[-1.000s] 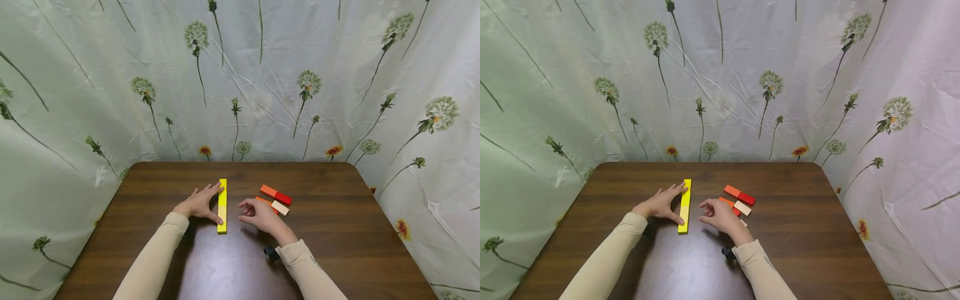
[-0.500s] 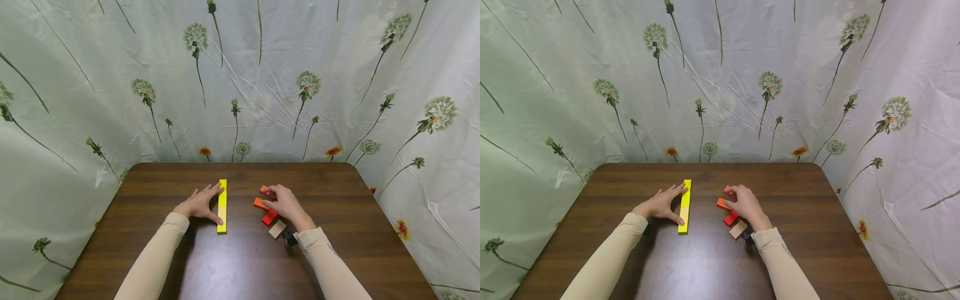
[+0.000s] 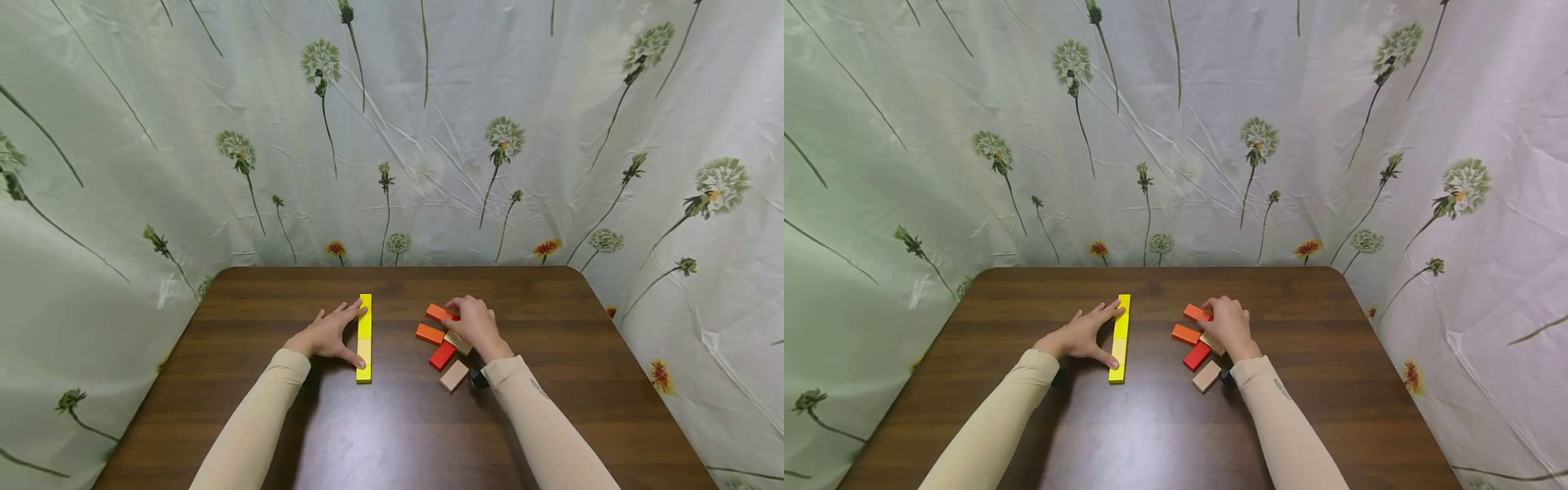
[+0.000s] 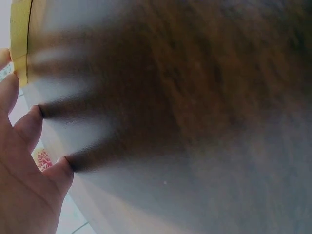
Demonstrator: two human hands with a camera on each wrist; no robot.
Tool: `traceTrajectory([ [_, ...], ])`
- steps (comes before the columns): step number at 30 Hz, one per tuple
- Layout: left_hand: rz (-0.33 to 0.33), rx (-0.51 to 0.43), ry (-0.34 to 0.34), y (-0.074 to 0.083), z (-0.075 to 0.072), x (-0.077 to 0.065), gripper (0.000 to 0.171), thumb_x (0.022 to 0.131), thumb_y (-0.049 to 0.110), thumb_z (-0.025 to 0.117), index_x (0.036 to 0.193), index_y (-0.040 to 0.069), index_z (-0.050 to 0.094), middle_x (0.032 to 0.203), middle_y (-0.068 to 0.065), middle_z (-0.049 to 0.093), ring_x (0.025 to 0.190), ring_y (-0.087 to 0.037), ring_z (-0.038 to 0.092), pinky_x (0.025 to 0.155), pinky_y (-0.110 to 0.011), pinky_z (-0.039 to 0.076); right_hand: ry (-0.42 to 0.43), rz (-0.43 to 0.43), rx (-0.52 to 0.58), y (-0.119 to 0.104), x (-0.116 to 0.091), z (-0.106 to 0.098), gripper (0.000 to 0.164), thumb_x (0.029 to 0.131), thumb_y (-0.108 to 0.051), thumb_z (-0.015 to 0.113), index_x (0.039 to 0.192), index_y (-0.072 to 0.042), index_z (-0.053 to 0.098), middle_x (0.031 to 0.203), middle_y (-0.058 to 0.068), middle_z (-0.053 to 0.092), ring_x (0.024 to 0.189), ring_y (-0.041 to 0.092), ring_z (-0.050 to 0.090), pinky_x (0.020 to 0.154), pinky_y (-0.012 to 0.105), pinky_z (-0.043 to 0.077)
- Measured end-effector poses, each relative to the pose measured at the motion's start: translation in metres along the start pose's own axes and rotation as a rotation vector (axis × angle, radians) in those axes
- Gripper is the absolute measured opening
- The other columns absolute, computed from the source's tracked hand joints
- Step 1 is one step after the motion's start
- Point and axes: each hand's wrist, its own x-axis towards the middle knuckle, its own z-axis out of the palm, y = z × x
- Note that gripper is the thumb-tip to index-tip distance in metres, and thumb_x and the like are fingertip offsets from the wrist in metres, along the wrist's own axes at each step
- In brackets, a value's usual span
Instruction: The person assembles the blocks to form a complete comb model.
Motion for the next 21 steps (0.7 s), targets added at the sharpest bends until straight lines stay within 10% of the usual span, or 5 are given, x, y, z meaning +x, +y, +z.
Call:
traceTrajectory([
  [21,0.006,-0.034,0.011,0.001,0.001,-0.003,0.125,0.071,0.061,0.096,0.17,0.018,0.034,0.183,-0.003,0.014,0.168,-0.041,0.013,0.126,-0.081,0.006,-0.034,0.059,-0.034,-0.005,0.016,0.008,0.028,0.095,-0.021,0.084,0.121,-0.011,0.079,0.11,0.008,0.078,0.104,0.029,0.07,0.097,0.057,0.048],
])
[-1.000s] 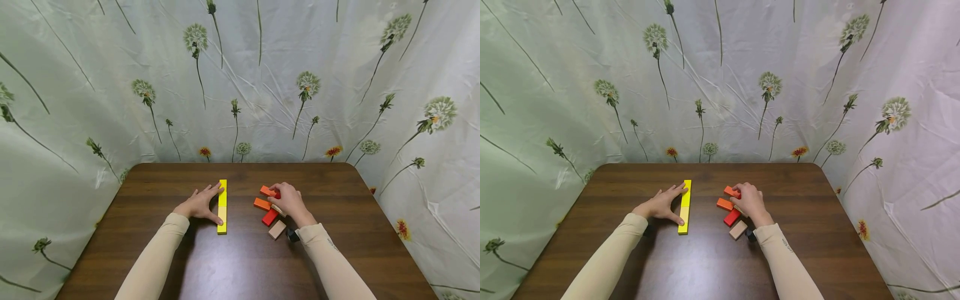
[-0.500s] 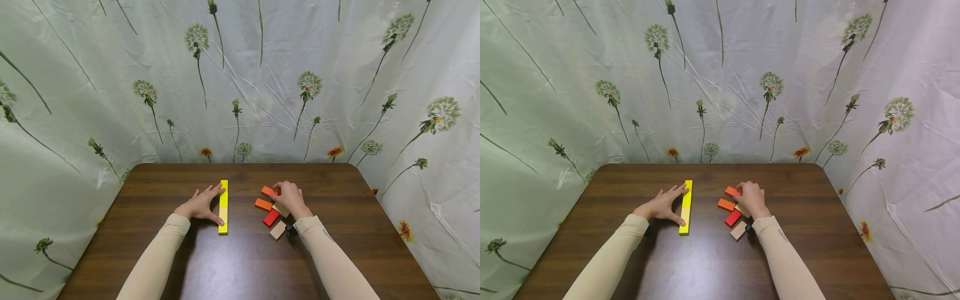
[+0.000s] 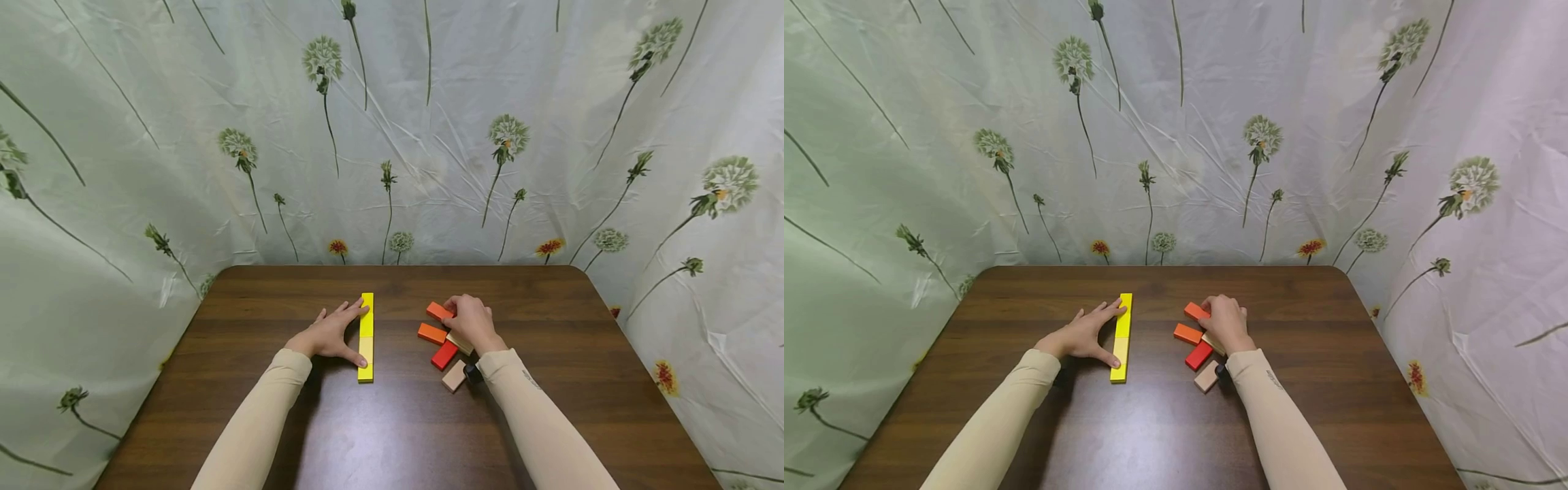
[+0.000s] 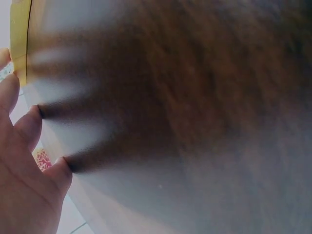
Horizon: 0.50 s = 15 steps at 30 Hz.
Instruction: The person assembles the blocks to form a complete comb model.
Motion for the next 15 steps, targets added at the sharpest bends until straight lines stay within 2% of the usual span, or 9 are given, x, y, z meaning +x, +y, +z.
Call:
traceTrajectory([
  [7,-0.024,-0.003,-0.003,0.0039,-0.0014,-0.0009,0.124,0.072,0.061,0.096,0.171,0.019,0.032,0.183,-0.002,0.013,0.168,-0.041,0.013,0.127,-0.08,0.005,-0.013,0.014,0.011,-0.0052,0.0014,0.001,0.031,0.095,-0.027,0.084,0.121,-0.012,0.077,0.101,0.005,0.074,0.094,0.025,0.066,0.096,0.057,0.042],
  [15,-0.037,-0.007,-0.01,0.0059,-0.0027,-0.0021,0.124,0.073,0.061,0.095,0.171,0.02,0.031,0.183,-0.001,0.012,0.169,-0.04,0.013,0.128,-0.079,0.004,-0.02,0.002,0.022,-0.0088,0.0015,-0.0004,0.031,0.094,-0.03,0.085,0.119,-0.014,0.076,0.094,0.001,0.071,0.089,0.02,0.065,0.105,0.066,0.034],
])
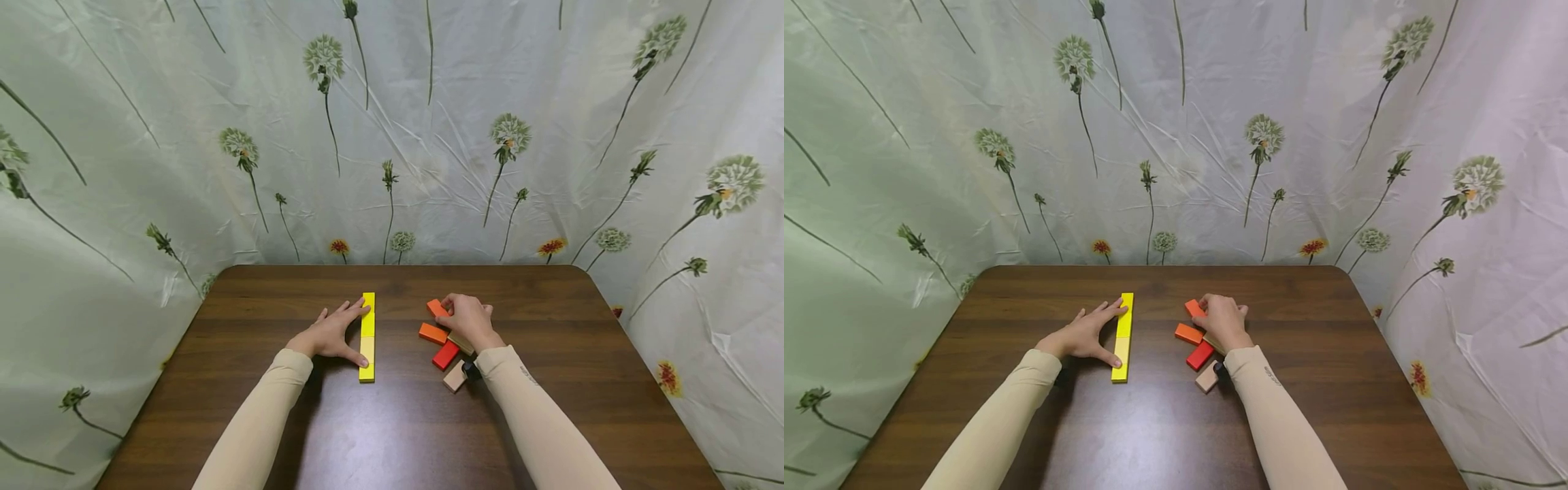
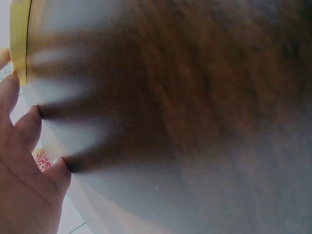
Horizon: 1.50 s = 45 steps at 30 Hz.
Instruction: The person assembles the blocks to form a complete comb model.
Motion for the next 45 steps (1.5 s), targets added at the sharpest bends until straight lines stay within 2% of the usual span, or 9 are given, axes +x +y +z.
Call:
traceTrajectory([
  [9,0.018,0.004,0.003,-0.001,-0.002,0.001,0.124,0.073,0.061,0.095,0.171,0.019,0.032,0.183,-0.002,0.012,0.169,-0.04,0.011,0.128,-0.079,0.004,-0.109,-0.063,0.029,0.002,0.005,-0.009,0.04,0.095,-0.03,0.084,0.129,-0.012,0.072,0.091,0.0,0.067,0.088,0.018,0.061,0.098,0.061,0.03],
  [15,0.02,0.002,0.003,0.0,-0.002,0.002,0.123,0.073,0.061,0.095,0.171,0.019,0.032,0.183,-0.002,0.013,0.169,-0.041,0.012,0.127,-0.079,0.005,-0.197,-0.09,0.002,0.002,0.011,-0.015,0.042,0.098,-0.021,0.08,0.138,-0.015,0.07,0.102,0.0,0.072,0.098,0.02,0.065,0.098,0.061,0.03],
  [20,0.02,0.008,0.004,0.0,-0.002,0.002,0.124,0.072,0.061,0.095,0.17,0.02,0.033,0.183,-0.001,0.013,0.169,-0.04,0.012,0.128,-0.079,0.005,-0.251,-0.082,-0.012,0.002,0.015,-0.019,0.052,0.094,-0.011,0.08,0.144,-0.016,0.066,0.111,0.003,0.072,0.108,0.024,0.065,0.1,0.061,0.031],
  [26,0.017,0.005,-0.002,0.001,-0.003,0.003,0.124,0.072,0.062,0.095,0.171,0.021,0.032,0.183,-0.001,0.013,0.169,-0.04,0.012,0.128,-0.078,0.004,-0.261,-0.091,-0.037,0.005,0.017,-0.019,0.064,0.091,-0.013,0.085,0.15,-0.016,0.062,0.114,0.005,0.069,0.109,0.026,0.064,0.099,0.061,0.035],
  [33,0.022,0.015,0.006,-0.002,-0.002,0.003,0.124,0.072,0.062,0.095,0.171,0.021,0.032,0.183,-0.001,0.014,0.169,-0.039,0.012,0.128,-0.078,0.005,-0.265,-0.111,-0.034,0.007,0.021,-0.015,0.067,0.091,-0.015,0.086,0.153,-0.012,0.058,0.117,0.009,0.07,0.109,0.026,0.065,0.099,0.059,0.042],
  [36,0.022,0.017,0.006,-0.002,-0.002,0.002,0.124,0.072,0.062,0.095,0.171,0.021,0.033,0.183,-0.001,0.014,0.169,-0.039,0.013,0.128,-0.078,0.005,-0.267,-0.135,-0.031,0.008,0.023,-0.013,0.068,0.092,-0.013,0.086,0.153,-0.008,0.057,0.115,0.011,0.069,0.103,0.026,0.064,0.098,0.053,0.051],
  [40,0.016,0.013,0.004,-0.002,-0.001,0.002,0.124,0.072,0.063,0.095,0.171,0.021,0.033,0.183,-0.001,0.014,0.169,-0.039,0.013,0.129,-0.078,0.005,-0.267,-0.173,-0.008,0.01,0.023,-0.011,0.068,0.092,-0.009,0.085,0.153,-0.004,0.057,0.112,0.014,0.068,0.096,0.025,0.061,0.088,0.042,0.057],
  [45,0.007,0.021,0.003,-0.004,0.001,0.002,0.124,0.072,0.063,0.095,0.171,0.022,0.032,0.183,0.0,0.014,0.169,-0.038,0.013,0.129,-0.077,0.005,-0.263,-0.199,-0.001,0.01,0.022,-0.008,0.068,0.092,-0.009,0.084,0.155,-0.007,0.057,0.107,0.012,0.066,0.092,0.023,0.057,0.078,0.035,0.052],
])
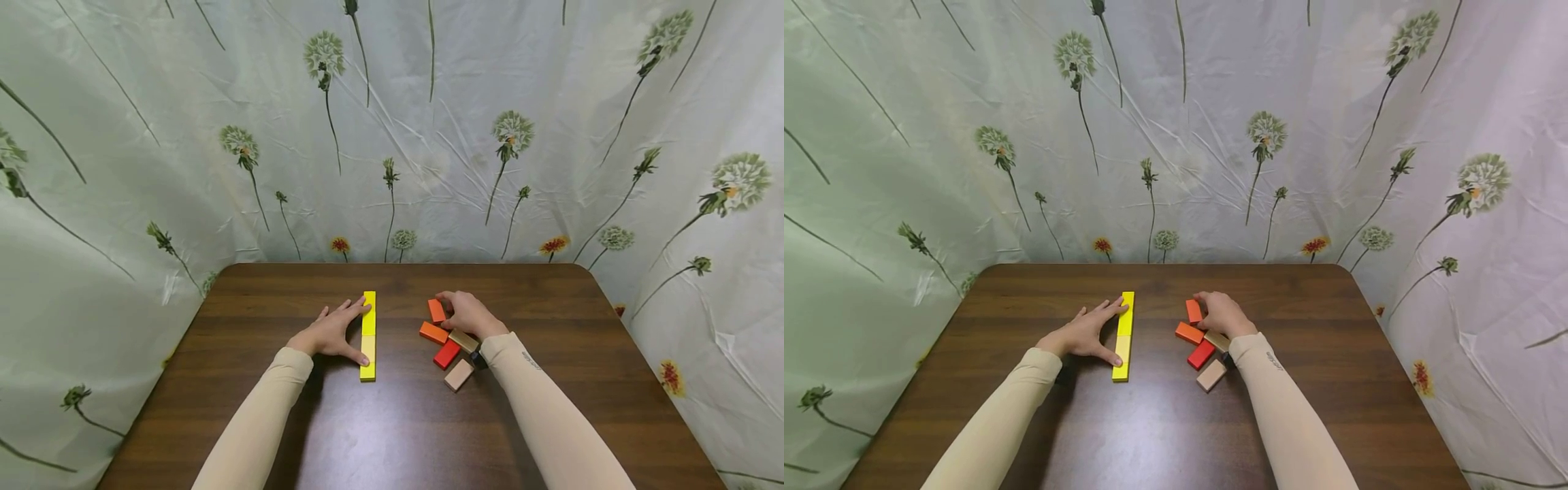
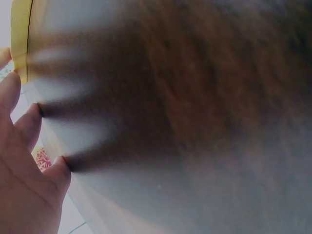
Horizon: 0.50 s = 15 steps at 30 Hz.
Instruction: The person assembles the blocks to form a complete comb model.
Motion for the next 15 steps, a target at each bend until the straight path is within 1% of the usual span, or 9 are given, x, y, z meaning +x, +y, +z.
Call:
traceTrajectory([
  [4,0.0,0.007,0.001,-0.0008,0.0008,0.0006,0.124,0.072,0.064,0.094,0.171,0.022,0.032,0.183,0.0,0.013,0.169,-0.038,0.014,0.129,-0.077,0.006,0.009,-0.006,-0.026,0.0004,0.0004,0.0013,0.067,0.092,-0.01,0.084,0.154,-0.006,0.058,0.101,0.011,0.064,0.088,0.022,0.054,0.075,0.033,0.048],
  [11,0.009,0.007,0.001,-0.0005,-0.0005,0.0004,0.124,0.071,0.064,0.094,0.17,0.021,0.033,0.183,-0.001,0.015,0.169,-0.038,0.015,0.128,-0.078,0.008,0.025,0.013,-0.047,-0.0015,0.0008,0.0017,0.067,0.093,-0.013,0.084,0.153,-0.005,0.058,0.099,0.009,0.063,0.084,0.021,0.054,0.071,0.032,0.045],
  [15,0.016,0.004,0.0,-0.0019,-0.0025,0.0,0.125,0.072,0.062,0.095,0.17,0.018,0.033,0.183,-0.005,0.015,0.168,-0.039,0.017,0.128,-0.078,0.01,0.031,0.022,-0.047,-0.0018,0.0006,0.0022,0.066,0.092,-0.012,0.085,0.153,-0.005,0.059,0.1,0.008,0.064,0.084,0.02,0.054,0.071,0.031,0.045],
])
